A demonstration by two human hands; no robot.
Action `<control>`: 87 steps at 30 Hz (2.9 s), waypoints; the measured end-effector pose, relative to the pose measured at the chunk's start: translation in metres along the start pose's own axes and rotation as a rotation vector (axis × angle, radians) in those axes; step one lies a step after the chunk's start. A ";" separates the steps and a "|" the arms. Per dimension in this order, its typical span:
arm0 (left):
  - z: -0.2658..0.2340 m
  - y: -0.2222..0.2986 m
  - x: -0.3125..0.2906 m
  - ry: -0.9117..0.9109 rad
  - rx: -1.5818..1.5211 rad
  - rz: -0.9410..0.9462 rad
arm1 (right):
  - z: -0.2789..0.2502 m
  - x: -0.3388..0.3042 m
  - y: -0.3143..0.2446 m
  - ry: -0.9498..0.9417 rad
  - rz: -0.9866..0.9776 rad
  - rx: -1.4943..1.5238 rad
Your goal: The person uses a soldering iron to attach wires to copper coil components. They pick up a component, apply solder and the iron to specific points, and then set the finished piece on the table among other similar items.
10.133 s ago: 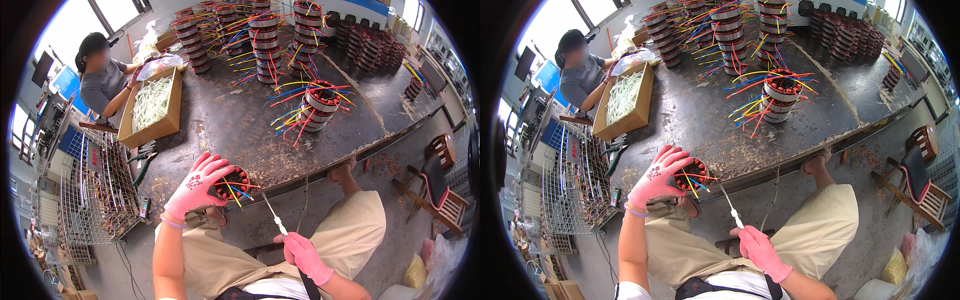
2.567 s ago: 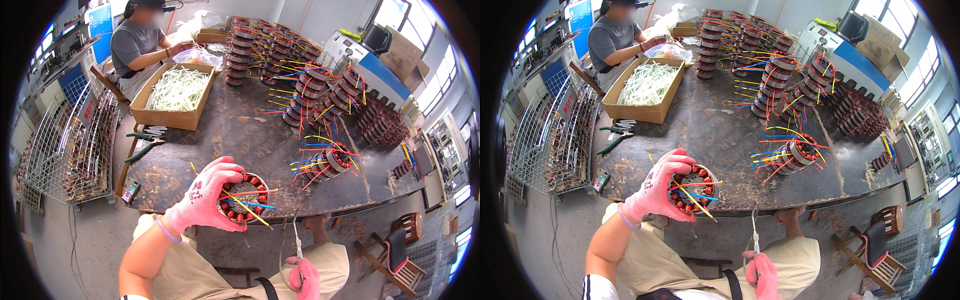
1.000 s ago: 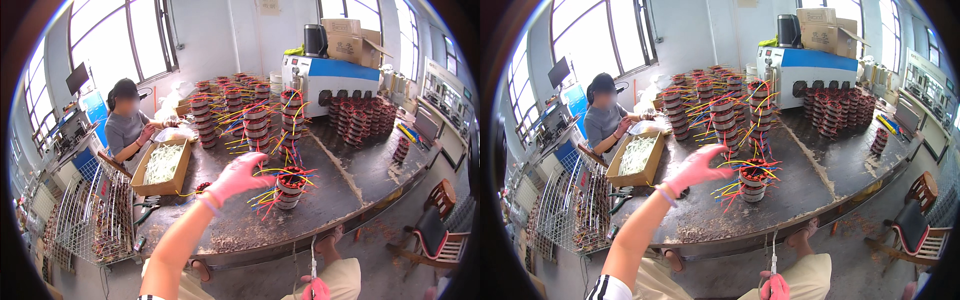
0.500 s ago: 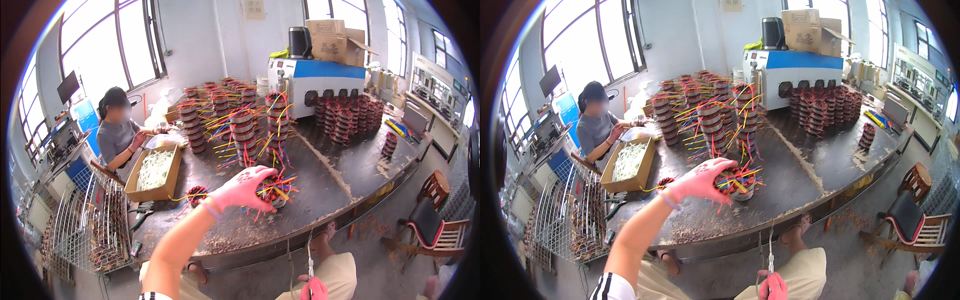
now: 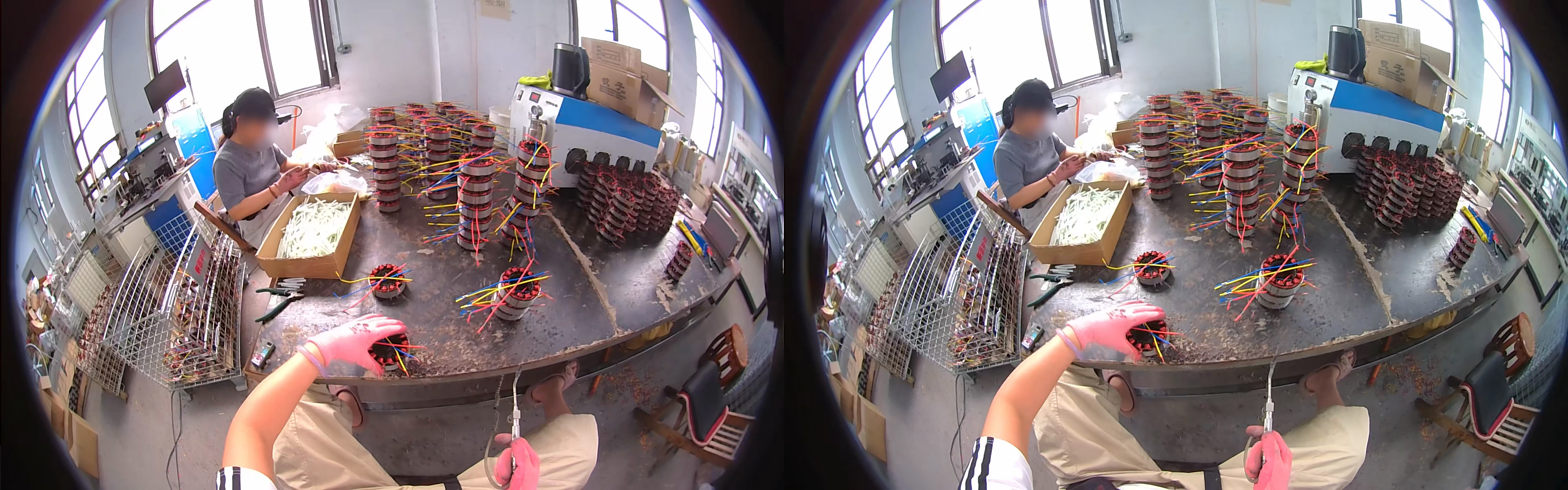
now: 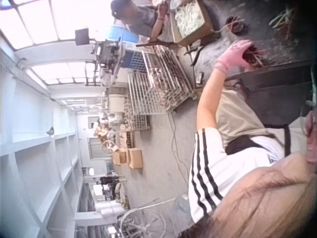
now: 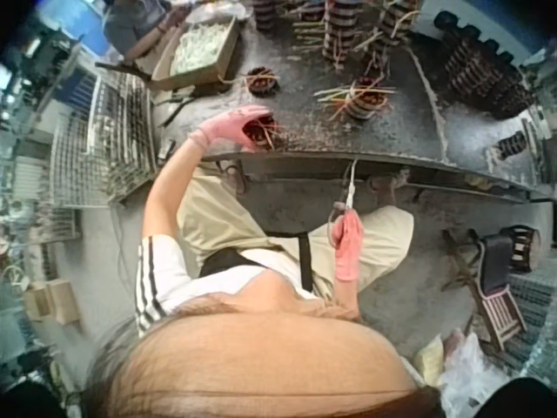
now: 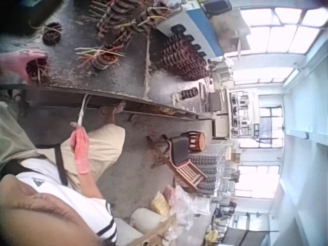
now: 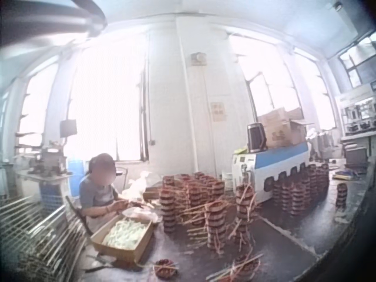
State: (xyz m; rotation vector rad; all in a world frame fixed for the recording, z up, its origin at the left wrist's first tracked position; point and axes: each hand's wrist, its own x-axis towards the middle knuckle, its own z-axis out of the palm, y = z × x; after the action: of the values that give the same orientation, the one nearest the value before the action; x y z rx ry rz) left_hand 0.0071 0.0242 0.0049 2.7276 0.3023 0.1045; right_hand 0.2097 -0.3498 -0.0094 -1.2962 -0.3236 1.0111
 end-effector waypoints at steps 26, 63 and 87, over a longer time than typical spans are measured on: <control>0.050 0.074 -0.072 0.407 -1.360 -0.987 | -0.025 0.008 0.027 0.108 0.111 0.044; 0.129 0.074 -0.047 0.918 -0.902 -0.915 | -0.021 -0.017 -0.001 0.023 -0.017 -0.026; 0.109 0.063 -0.052 0.791 0.011 -0.700 | -0.012 -0.015 0.002 -0.010 0.026 0.018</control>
State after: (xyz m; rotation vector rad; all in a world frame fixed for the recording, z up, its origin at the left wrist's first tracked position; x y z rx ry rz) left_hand -0.0185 -0.0848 -0.0724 2.2935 1.4266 0.9665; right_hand 0.2088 -0.3694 -0.0100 -1.2828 -0.3055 1.0404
